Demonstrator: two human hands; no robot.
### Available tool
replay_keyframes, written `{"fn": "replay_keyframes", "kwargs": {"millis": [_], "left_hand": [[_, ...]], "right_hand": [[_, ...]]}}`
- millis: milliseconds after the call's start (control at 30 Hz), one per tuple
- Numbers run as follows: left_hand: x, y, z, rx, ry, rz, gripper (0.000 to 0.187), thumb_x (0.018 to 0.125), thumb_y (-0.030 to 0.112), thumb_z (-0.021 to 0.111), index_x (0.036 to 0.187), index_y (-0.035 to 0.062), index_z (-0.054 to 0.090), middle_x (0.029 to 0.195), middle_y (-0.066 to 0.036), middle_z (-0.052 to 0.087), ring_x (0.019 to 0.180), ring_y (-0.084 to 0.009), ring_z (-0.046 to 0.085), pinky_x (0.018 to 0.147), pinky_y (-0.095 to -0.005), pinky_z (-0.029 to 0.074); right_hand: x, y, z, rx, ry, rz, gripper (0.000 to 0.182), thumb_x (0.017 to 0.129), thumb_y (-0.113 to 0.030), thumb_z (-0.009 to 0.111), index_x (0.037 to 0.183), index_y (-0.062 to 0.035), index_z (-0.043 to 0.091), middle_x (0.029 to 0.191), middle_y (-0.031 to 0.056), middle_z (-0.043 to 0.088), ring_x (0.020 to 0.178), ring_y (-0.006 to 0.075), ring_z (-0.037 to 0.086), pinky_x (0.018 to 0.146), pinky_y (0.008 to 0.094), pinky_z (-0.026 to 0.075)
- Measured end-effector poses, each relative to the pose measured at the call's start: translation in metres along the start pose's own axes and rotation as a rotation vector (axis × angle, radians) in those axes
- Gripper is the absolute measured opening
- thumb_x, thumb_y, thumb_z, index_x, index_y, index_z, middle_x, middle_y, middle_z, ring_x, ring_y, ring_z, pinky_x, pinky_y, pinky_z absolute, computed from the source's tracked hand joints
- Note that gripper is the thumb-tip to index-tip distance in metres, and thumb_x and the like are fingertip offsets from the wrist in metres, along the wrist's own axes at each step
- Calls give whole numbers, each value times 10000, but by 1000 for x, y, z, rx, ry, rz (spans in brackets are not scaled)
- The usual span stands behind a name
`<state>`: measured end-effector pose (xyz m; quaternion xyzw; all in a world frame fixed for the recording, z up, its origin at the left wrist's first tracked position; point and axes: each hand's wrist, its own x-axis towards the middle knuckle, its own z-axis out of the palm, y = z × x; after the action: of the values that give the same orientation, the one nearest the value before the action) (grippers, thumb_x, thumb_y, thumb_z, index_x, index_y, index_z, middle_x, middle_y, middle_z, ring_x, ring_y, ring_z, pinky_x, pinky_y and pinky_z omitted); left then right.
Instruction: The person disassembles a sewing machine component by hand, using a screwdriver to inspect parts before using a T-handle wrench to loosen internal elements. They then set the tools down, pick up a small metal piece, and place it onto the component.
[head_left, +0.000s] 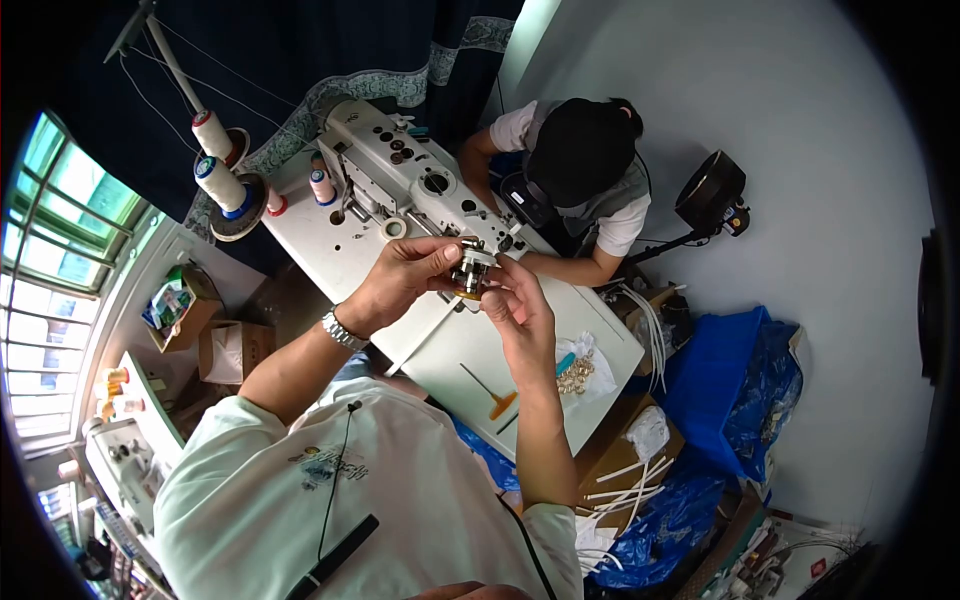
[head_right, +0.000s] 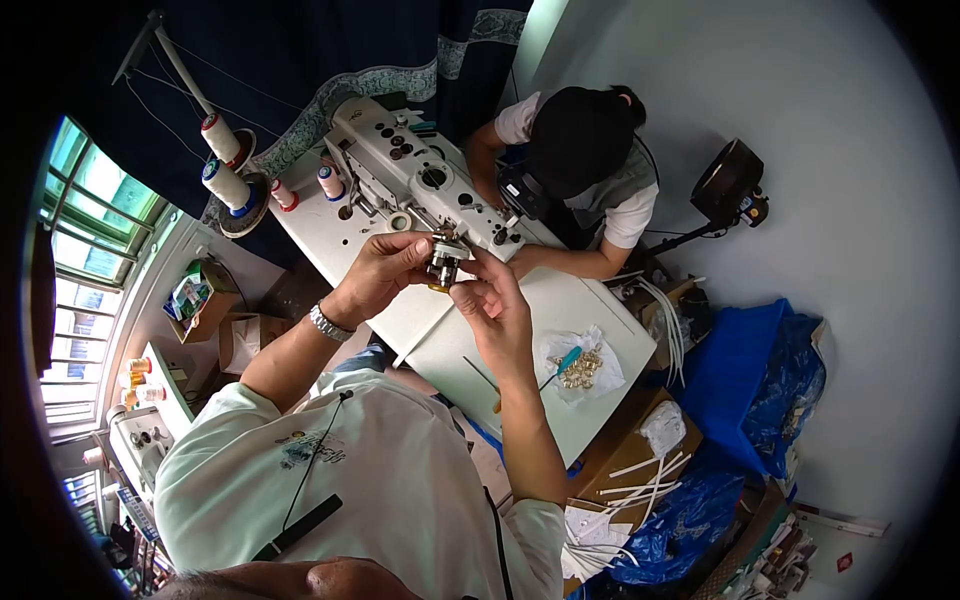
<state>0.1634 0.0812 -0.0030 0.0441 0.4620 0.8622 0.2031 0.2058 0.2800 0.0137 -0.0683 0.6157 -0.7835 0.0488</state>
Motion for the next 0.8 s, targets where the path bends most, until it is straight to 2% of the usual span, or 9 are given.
{"fn": "replay_keyframes", "kwargs": {"millis": [100,267,533,600,633,700,733,767,800], "left_hand": [[1,-3,0,-3,30,-11,385,1024,273,604,1275,-15,650,1089,-117,728,981,-199,706,923,-401,591],[3,-8,-1,-85,14,-39,353,1020,284,613,1199,-12,684,1093,-107,716,988,-194,699,915,-379,599],[-5,-7,8,-289,-101,-70,396,1006,313,631,1262,11,635,1162,-110,701,1029,-212,690,927,-409,584],[-6,-12,3,-266,-68,-93,407,990,305,657,1268,8,633,1182,-107,692,1020,-207,688,919,-429,588],[-7,-14,-3,-228,-110,-92,463,985,304,669,1332,6,598,1221,-129,679,1092,-242,673,960,-448,565],[-11,-15,-5,-152,-95,-44,473,969,280,692,1336,-5,600,1233,-133,678,1087,-235,677,952,-437,571],[-13,-16,-7,-138,-100,-36,480,961,258,704,1342,-13,597,1236,-134,683,1097,-228,676,952,-423,573],[-15,-15,-8,-102,-110,-18,482,956,258,711,1340,-11,600,1231,-134,687,1102,-227,676,953,-417,573],[-16,-15,-9,-69,-120,-2,484,951,258,717,1338,-9,603,1225,-134,691,1107,-227,675,954,-411,574]], "right_hand": [[-5,8,4,-13,-2,9,669,947,-214,745,1454,52,398,1256,152,610,1103,179,621,950,309,493],[-7,15,7,-27,10,-44,643,953,-199,736,1442,62,410,1257,163,613,1099,179,623,923,306,494],[-23,22,-4,-48,-8,-136,592,992,-196,680,1457,58,416,1244,154,614,1070,175,618,943,318,484],[-29,30,-15,-43,44,-134,557,1008,-204,656,1454,47,433,1251,150,606,1052,165,617,921,304,489],[-33,38,-25,-94,117,-101,505,1020,-224,640,1427,25,475,1200,129,636,993,156,636,883,286,503],[-43,61,-53,-206,302,26,440,1031,-246,622,1373,15,531,1113,101,673,917,149,651,838,274,515],[-48,73,-67,-253,408,75,363,1028,-253,626,1296,-8,602,1044,78,702,864,139,657,798,268,523],[-57,89,-84,-258,426,81,363,1028,-253,626,1296,-8,602,1044,78,702,864,139,657,798,268,523],[-68,109,-103,-516,455,174,316,1015,-239,636,1250,-28,632,1034,91,707,854,167,670,777,285,530]]}}
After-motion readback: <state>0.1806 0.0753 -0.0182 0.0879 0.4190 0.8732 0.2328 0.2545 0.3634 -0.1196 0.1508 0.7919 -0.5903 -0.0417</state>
